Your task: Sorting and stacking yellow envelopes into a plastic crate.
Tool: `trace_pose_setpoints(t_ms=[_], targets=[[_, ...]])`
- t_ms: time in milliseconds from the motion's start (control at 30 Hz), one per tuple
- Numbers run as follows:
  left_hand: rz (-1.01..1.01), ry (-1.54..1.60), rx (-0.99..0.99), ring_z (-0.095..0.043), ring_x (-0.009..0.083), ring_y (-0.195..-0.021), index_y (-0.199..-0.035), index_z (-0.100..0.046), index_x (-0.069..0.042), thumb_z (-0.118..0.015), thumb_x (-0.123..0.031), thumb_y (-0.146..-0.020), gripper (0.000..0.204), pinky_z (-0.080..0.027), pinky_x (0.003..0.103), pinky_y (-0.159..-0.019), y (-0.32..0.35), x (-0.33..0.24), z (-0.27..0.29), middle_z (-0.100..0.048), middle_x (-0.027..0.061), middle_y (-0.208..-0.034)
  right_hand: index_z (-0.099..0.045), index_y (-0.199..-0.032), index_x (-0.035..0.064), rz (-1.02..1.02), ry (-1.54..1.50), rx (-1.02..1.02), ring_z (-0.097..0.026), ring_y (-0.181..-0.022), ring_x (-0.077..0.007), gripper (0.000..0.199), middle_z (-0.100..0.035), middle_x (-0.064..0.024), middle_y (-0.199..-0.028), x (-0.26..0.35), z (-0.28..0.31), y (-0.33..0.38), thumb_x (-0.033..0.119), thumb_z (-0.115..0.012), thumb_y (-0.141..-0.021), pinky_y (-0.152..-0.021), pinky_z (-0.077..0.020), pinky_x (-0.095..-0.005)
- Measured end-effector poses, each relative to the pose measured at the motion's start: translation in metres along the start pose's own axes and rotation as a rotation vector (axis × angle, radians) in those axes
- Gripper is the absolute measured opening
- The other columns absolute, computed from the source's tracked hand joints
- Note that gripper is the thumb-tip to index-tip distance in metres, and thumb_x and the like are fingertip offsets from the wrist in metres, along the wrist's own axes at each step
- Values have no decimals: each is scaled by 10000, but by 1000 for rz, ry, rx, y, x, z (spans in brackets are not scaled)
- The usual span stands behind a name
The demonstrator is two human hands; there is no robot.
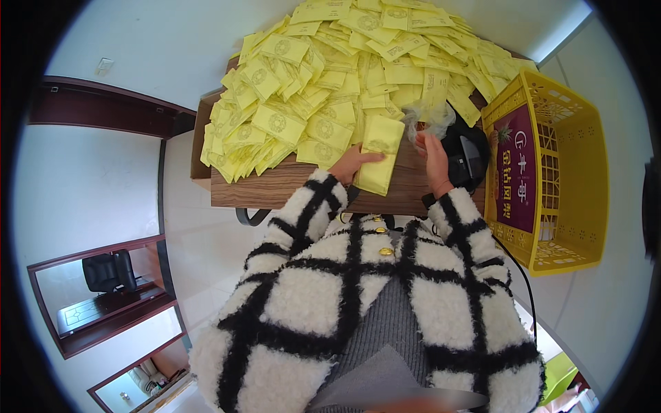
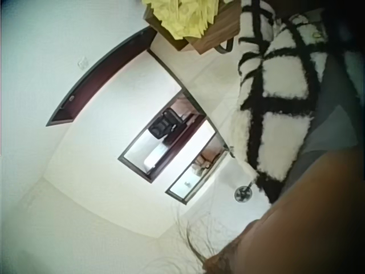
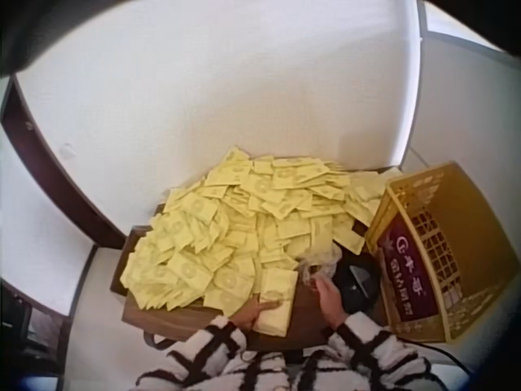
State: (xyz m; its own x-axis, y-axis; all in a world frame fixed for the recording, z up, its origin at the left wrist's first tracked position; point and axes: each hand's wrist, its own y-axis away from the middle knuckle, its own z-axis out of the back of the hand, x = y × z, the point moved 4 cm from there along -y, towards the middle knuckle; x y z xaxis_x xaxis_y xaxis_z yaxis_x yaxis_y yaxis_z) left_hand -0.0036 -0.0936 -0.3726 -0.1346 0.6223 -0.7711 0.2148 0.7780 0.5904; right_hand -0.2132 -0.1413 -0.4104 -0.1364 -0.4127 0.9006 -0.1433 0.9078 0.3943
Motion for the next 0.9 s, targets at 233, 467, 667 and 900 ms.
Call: trace_pose_setpoints(t_ms=[233, 467, 667, 900], targets=[[127, 735, 186, -588, 243, -1096, -1332, -430, -21, -495, -294, -959, 467, -489, 397, -935, 17, 9, -8, -565, 136, -1246, -609, -956, 9, 321, 291, 283, -590, -844, -116, 113, -613, -31, -918, 55, -37, 25, 90, -624, -880, -732, -467, -254], [53, 765, 181, -535, 271, -1163, -1371, -382, -48, -420, -364, -984, 502, -449, 421, -983, 19, 7, -11, -510, 145, -1311, -616, -854, 37, 631, 746, 307, -574, -762, -306, 81, -553, -121, -799, 98, -70, 50, 72, -646, -787, -661, -449, -369], [0, 860, 208, -526, 279, -1172, -1383, -364, -46, -429, -345, -979, 507, -435, 430, -995, 21, -3, -18, -503, 153, -1315, -610, -797, 57, 670, 740, 408, -564, -738, -295, 59, -562, -81, -763, 113, -71, 54, 84, -651, -764, -683, -390, -386], [-18, 872, 195, -522, 284, -1183, -1381, -367, -32, -418, -367, -978, 527, -429, 433, -1000, 18, 4, -14, -499, 164, -1324, -628, -864, 49, 621, 666, 309, -557, -710, -203, 102, -571, -60, -777, 100, -56, 41, 130, -656, -809, -666, -418, -316]])
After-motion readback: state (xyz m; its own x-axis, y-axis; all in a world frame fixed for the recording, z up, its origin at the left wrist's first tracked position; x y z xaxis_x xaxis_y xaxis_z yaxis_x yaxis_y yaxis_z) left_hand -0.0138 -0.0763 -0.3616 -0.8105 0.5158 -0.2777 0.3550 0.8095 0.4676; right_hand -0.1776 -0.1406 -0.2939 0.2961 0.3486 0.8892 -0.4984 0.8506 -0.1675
